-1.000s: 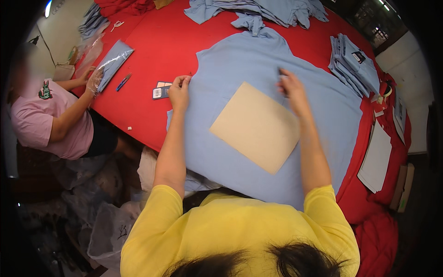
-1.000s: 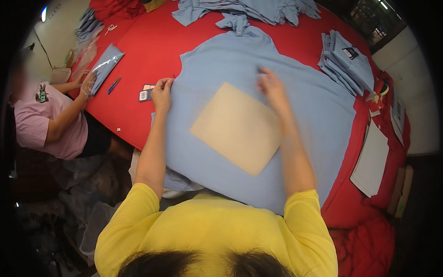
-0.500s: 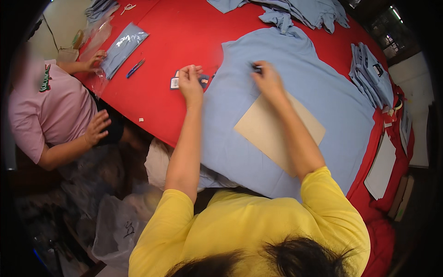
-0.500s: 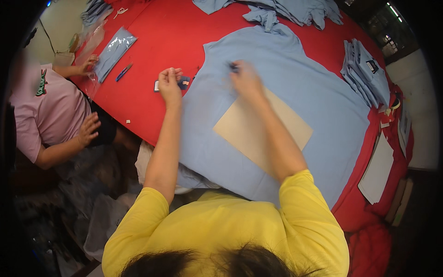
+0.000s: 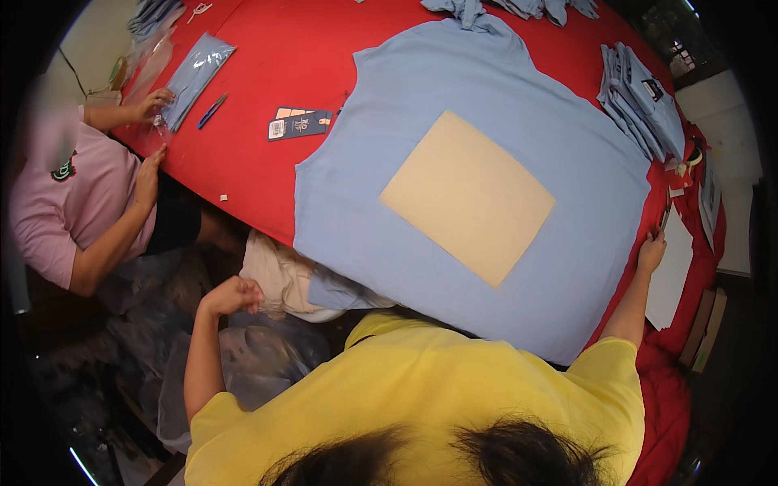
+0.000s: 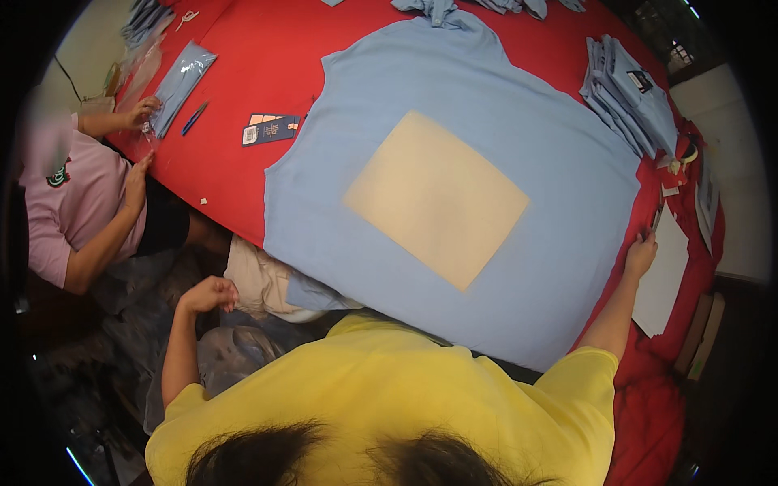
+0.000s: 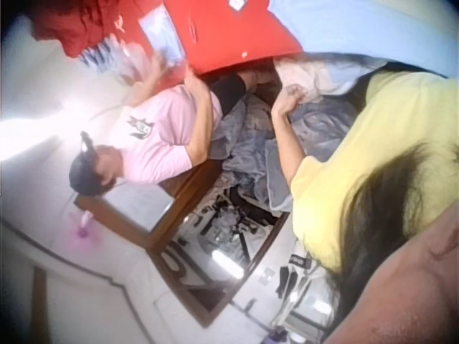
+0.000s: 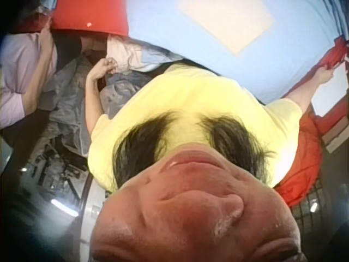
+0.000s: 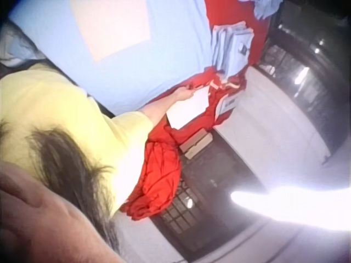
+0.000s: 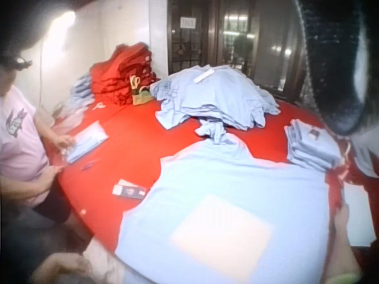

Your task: The person folds light blue shirts one by one on a red surface, using a cardboard template to ensure consistent folding size, and places each finished garment onto a stack.

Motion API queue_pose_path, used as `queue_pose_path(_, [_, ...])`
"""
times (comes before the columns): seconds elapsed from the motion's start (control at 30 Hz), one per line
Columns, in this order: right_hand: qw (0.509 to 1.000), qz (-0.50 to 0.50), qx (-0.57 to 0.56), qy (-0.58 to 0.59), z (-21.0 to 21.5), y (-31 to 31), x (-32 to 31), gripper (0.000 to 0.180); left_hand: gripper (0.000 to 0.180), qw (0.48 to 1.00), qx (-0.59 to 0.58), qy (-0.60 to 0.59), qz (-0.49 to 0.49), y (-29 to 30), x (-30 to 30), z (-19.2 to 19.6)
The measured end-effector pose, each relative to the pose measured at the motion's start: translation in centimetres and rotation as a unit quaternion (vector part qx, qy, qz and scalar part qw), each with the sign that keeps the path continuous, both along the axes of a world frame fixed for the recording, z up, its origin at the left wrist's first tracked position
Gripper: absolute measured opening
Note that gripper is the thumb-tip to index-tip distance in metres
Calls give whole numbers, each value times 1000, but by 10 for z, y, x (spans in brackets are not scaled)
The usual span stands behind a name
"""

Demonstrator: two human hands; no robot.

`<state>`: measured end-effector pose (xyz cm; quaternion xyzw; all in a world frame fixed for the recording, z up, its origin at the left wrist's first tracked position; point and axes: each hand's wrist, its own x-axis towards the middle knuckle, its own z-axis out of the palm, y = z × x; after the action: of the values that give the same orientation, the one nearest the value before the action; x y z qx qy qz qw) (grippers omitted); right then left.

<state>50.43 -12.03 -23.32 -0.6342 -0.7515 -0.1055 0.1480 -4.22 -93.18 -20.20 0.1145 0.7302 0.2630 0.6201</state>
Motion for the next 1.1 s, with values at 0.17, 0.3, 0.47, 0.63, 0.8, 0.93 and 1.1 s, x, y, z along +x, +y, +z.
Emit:
queue_pose_path(0.17, [985,-124,71,-102,35,-62,-88,34,46,932,-305,107,-166,40,10,36])
queue_pose_path(0.3, [931,289,-93,203,42,-140,-203,27,29,853,11,517,-73,129,5,57])
queue_pose_path(0.47, [880,444,-169,12,62,-254,-299,52,27,774,247,582,26,225,2,29])
queue_pose_path(0.63, [884,406,-232,-6,68,-251,-317,60,44,694,275,665,-12,306,-4,-5])
queue_pose_path(0.8, [865,416,-280,-19,68,-234,-327,51,52,679,199,707,-9,323,-11,-36])
queue_pose_path(0.93, [811,430,-370,146,71,-230,-362,39,39,649,225,719,109,294,-10,-30])
queue_pose_path(1.1, [779,534,-302,134,54,-229,-449,33,26,682,145,703,142,232,-8,-21])
